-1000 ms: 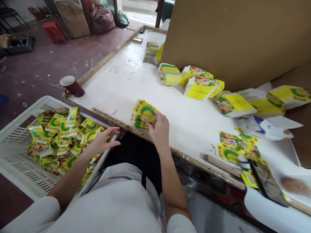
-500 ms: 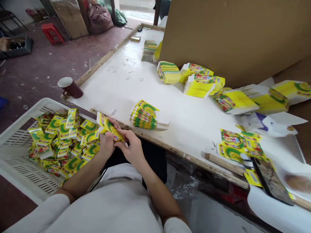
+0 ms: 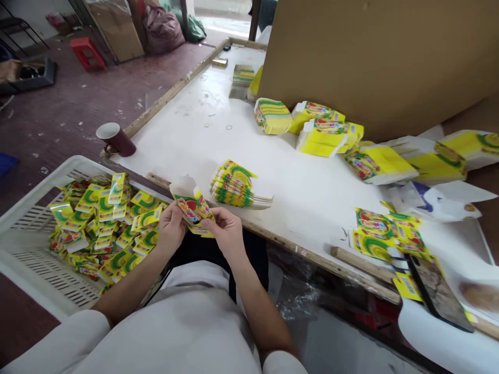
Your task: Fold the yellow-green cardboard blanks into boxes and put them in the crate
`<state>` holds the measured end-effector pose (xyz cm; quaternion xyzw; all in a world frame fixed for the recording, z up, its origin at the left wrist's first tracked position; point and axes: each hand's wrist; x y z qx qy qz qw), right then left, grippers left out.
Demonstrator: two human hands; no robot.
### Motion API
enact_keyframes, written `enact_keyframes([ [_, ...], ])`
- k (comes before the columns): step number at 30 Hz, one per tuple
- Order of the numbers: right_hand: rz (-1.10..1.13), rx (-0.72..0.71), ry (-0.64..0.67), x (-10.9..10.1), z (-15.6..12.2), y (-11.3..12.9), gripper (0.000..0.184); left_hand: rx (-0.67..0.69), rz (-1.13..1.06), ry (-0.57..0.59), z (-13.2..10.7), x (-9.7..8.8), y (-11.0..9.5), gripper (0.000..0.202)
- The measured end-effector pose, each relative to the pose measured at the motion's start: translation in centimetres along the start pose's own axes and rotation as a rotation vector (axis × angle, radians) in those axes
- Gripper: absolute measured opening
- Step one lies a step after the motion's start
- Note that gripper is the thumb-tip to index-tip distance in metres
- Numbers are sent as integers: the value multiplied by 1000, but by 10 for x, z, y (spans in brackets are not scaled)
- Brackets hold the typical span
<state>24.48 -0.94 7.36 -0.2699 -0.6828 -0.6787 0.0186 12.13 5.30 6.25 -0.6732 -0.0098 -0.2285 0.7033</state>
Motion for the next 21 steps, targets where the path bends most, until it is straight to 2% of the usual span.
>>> enact_keyframes([
  [2, 8, -4, -2, 4, -3, -3, 25, 27, 47, -101, 0, 3, 0, 42],
  [5, -5, -29, -22, 12, -7, -9, 25, 69, 78, -190, 1, 5, 1, 43],
  [7, -30, -53, -27, 14, -8, -11, 23, 45, 71, -186, 3, 4, 1, 43],
  [9, -87, -103, -39, 12, -7, -11, 19, -11, 43, -131, 7, 1, 1, 39],
  [11, -223, -175, -28, 6, -4, -7, 13, -40, 0, -86, 10, -3, -1, 33],
  [14, -504, -293, 91, -9, 0, 5, 5, -12, 23, -74, 16, -13, -8, 27],
  [16, -643, -372, 172, -19, 2, 15, 5, -11, 104, -6, 22, -23, -18, 26],
  [18, -729, -452, 209, -26, 3, 24, 7, -17, 169, 145, 28, -34, -34, 34],
  [21, -871, -593, 199, -29, 1, 36, 21, 17, 272, 379, 36, -44, -65, 75],
])
Point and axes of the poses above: each hand's wrist, its own z-axis towards the middle knuckle, its own x-axis out of the palm, y = z × x, and after that the axes turned 1 degree about z, right-handed
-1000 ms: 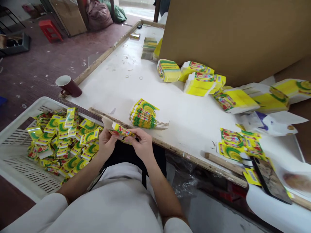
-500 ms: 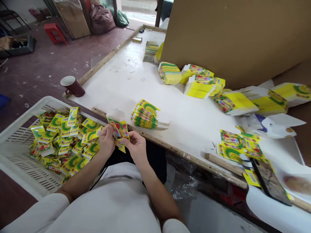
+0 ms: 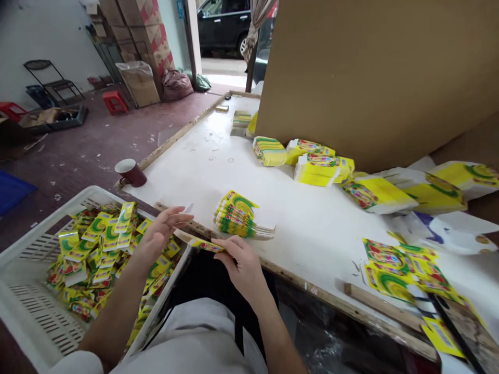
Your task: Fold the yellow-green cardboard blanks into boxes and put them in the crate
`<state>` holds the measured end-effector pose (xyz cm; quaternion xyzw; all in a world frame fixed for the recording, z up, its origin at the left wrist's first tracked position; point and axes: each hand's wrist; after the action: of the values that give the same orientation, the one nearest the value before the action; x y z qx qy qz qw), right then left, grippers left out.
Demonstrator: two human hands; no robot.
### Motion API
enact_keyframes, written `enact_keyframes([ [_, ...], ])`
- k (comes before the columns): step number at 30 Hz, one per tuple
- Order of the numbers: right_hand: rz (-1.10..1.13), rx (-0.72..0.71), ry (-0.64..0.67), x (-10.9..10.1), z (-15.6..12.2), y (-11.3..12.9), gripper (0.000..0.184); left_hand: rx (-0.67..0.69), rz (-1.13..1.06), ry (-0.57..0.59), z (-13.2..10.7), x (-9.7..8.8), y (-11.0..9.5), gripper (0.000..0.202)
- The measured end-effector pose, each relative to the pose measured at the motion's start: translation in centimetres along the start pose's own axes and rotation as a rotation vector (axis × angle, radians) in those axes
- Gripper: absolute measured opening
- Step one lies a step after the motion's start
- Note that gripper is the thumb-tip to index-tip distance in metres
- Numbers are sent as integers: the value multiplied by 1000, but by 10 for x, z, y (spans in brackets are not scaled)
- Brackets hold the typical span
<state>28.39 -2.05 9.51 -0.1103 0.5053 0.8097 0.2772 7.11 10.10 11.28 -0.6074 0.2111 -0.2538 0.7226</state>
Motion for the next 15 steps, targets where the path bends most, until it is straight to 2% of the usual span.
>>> enact_keyframes([
  [2, -168, -103, -15, -1, 1, 6, 23, 2, 172, 121, 0, -3, -15, 95],
  [4, -296, -218, -3, 2, 2, 12, 24, -45, 389, 282, -1, 5, -21, 100],
  [6, -340, -293, 11, 6, 1, 15, 29, -110, 526, 428, -3, 21, -16, 89],
  [7, -342, -305, -9, 8, 0, 14, 30, -136, 543, 458, -5, 29, -10, 78],
  [8, -336, -289, -56, 9, -2, 12, 33, -148, 544, 410, -7, 36, -4, 68],
  [9, -329, -247, -127, 10, -5, 7, 39, -145, 551, 310, -8, 42, 3, 65],
  [10, -282, -182, -238, 12, -8, 2, 56, -142, 567, 216, -9, 46, 9, 68],
  [11, -215, -73, -340, 14, -11, -5, 71, -136, 576, 143, -11, 49, 14, 71],
  [12, -132, 44, -398, 18, -15, -12, 74, -125, 574, 100, -12, 51, 18, 74],
  [15, 188, 300, -329, 31, -22, -31, 50, -75, 549, 77, -15, 56, 24, 83],
])
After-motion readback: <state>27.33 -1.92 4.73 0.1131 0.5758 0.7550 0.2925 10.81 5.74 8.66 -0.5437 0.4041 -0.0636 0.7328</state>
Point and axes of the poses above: each hand's wrist, its own z-axis towards the middle knuckle, its own x-axis out of the palm, y = z × x, and after that the axes turned 1 degree about z, right-handed
